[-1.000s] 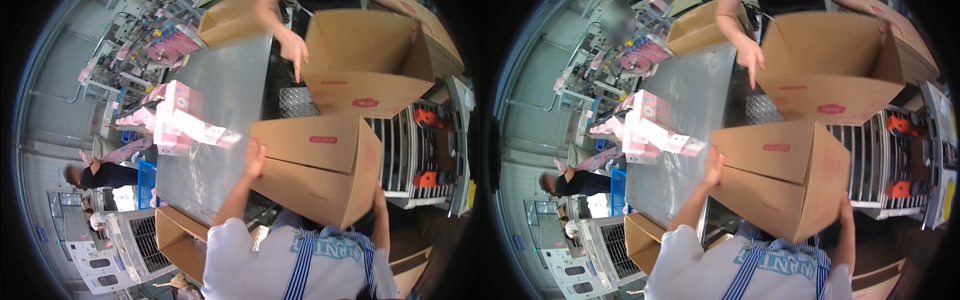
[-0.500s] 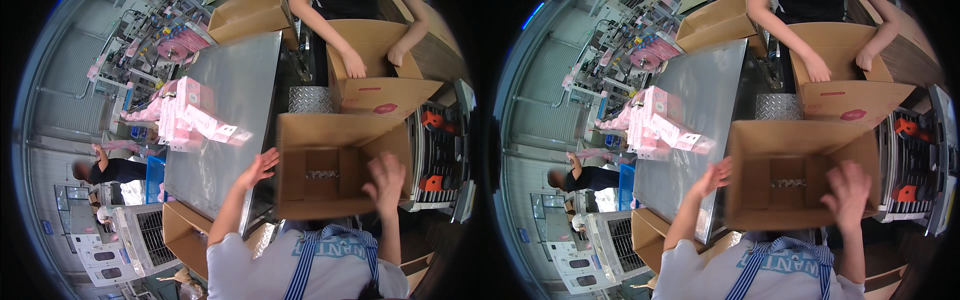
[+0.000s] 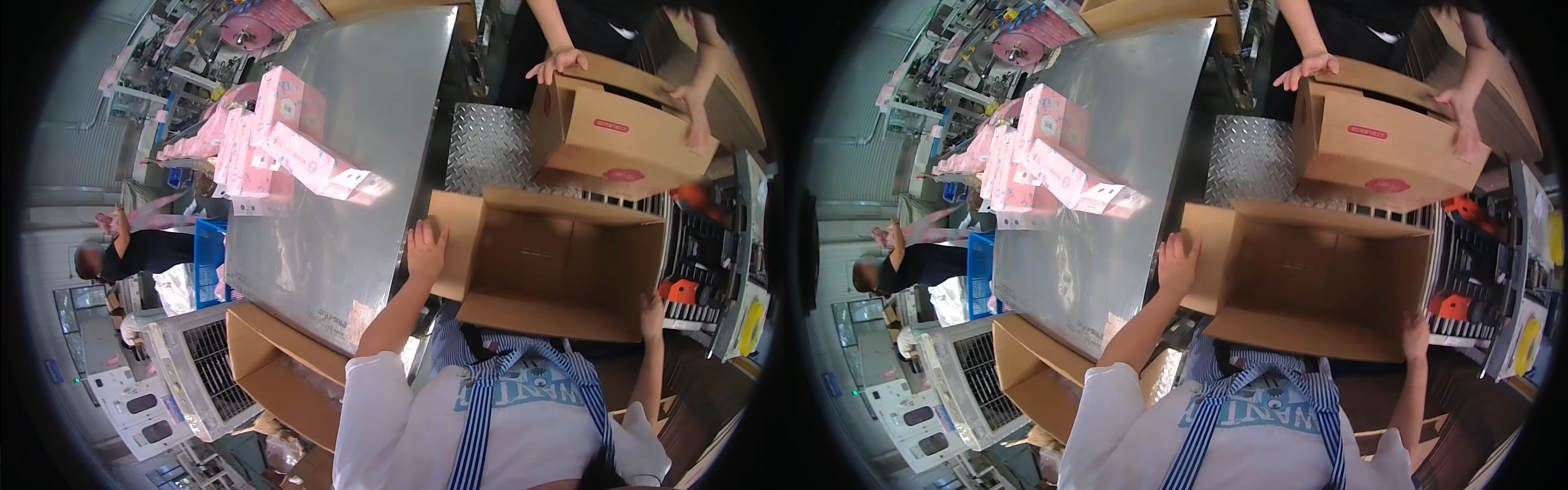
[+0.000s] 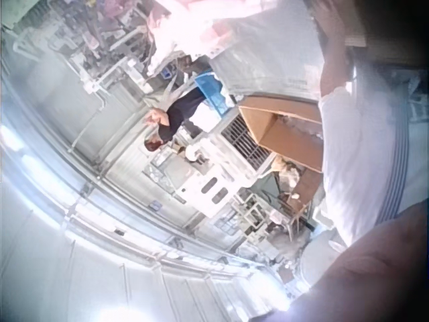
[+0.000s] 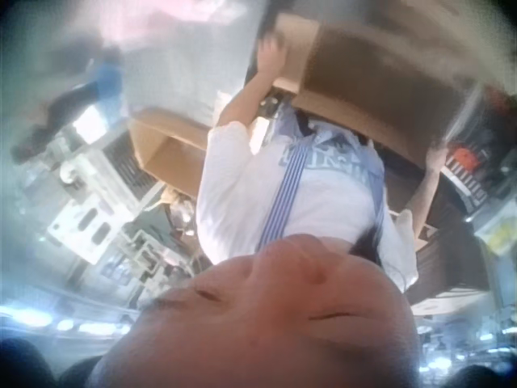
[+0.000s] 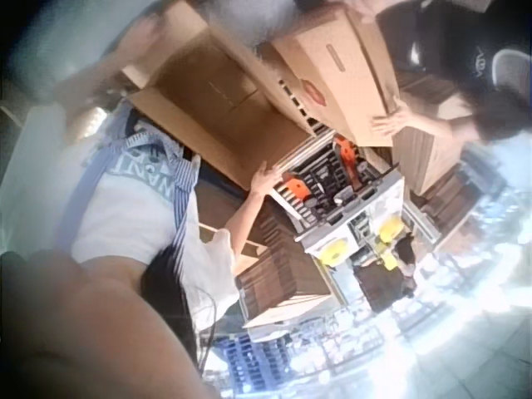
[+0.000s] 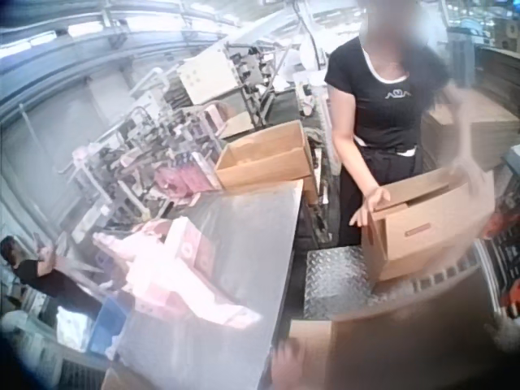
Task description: The person packs pink rectangular packages into cardboard boxes on a metal table. They arrange the items, place bubble wrap inside, and close the boxes. The person also moves a large white bag and retrieves flat cardboard pieces from a nearby stack.
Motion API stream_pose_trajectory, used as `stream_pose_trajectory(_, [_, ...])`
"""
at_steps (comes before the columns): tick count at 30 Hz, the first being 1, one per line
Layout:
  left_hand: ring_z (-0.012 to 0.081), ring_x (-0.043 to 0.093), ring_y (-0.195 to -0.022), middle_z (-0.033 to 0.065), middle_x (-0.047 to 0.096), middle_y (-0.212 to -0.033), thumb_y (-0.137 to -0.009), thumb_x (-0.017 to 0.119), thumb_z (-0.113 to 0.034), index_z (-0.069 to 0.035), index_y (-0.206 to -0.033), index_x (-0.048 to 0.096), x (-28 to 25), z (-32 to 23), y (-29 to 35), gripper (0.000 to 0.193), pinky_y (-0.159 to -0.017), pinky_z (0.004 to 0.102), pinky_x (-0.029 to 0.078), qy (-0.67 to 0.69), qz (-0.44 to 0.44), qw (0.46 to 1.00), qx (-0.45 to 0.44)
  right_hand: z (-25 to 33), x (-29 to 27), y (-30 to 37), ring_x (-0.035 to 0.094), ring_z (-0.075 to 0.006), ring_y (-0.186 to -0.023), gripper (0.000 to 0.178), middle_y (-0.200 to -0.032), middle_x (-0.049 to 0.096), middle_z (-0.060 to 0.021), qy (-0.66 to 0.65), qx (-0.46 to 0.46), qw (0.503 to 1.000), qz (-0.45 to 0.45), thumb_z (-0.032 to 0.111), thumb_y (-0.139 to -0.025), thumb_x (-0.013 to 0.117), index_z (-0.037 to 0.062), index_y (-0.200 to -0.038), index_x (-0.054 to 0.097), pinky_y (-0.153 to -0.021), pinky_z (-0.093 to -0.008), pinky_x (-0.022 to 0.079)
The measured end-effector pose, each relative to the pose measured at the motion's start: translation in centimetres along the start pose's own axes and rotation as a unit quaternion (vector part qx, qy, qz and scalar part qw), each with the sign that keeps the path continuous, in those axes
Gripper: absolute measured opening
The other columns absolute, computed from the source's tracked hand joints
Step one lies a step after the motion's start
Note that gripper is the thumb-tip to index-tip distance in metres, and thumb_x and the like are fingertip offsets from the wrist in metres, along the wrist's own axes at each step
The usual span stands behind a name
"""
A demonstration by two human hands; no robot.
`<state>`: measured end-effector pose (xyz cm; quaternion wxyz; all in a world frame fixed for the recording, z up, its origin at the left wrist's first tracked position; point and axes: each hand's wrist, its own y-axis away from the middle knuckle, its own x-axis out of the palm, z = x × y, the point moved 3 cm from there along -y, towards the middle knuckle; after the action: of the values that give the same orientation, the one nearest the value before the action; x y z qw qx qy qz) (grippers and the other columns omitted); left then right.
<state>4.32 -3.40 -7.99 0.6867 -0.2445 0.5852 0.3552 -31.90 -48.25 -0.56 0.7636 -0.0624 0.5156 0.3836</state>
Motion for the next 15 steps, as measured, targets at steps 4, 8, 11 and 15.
stream_pose_trajectory(4, [0.0317,0.03,-0.136,0.0146,0.035,-0.144,-0.09,0.048,-0.026,-0.007,-0.123,0.054,-2.4,3.2,-1.9,0.039,-0.114,0.0459,0.018,-0.043,0.075,0.995,0.058,3.8,3.6,1.0,0.056,-0.0335,-0.11,0.041,-0.115,0.06,-0.0215,-0.032,-0.007,0.997,0.065,0.024,-0.095,0.052,-0.0046,-0.124,0.049,-0.092,-0.0373,0.043])
stream_pose_trajectory(8, [0.034,0.035,-0.133,0.0229,0.043,-0.136,-0.087,0.06,-0.024,0.0,-0.12,0.051,-9.9,16.6,-5.8,0.043,-0.113,0.0444,0.023,0.289,-0.169,0.919,-0.207,12.3,3.4,-1.7,0.05,-0.033,-0.119,0.057,-0.128,0.054,-0.0186,0.14,0.084,0.987,-0.002,0.024,-0.092,0.058,-0.002,-0.138,0.037,-0.101,-0.0388,0.038])
stream_pose_trajectory(11, [0.0389,0.039,-0.129,0.0278,0.045,-0.132,-0.082,0.068,-0.031,0.006,-0.126,0.045,-6.2,26.5,-7.0,0.062,-0.109,0.0431,0.029,0.565,-0.3,0.702,-0.312,29.3,5.4,-2.9,0.049,-0.0386,-0.116,0.067,-0.129,0.051,-0.0205,0.215,-0.206,0.919,-0.258,0.014,-0.079,0.069,0.0003,-0.138,0.038,-0.099,-0.0432,0.04])
stream_pose_trajectory(15, [0.0437,0.042,-0.125,0.0321,0.042,-0.135,-0.083,0.068,-0.035,0.011,-0.137,0.032,-3.1,28.7,-9.5,0.079,-0.106,0.0435,0.034,0.498,-0.188,0.789,-0.306,55.8,15.9,-3.4,0.039,-0.039,-0.126,0.077,-0.138,0.041,-0.0222,0.028,-0.436,0.895,-0.09,0.021,-0.068,0.078,0.0051,-0.135,0.044,-0.103,-0.0493,0.032])
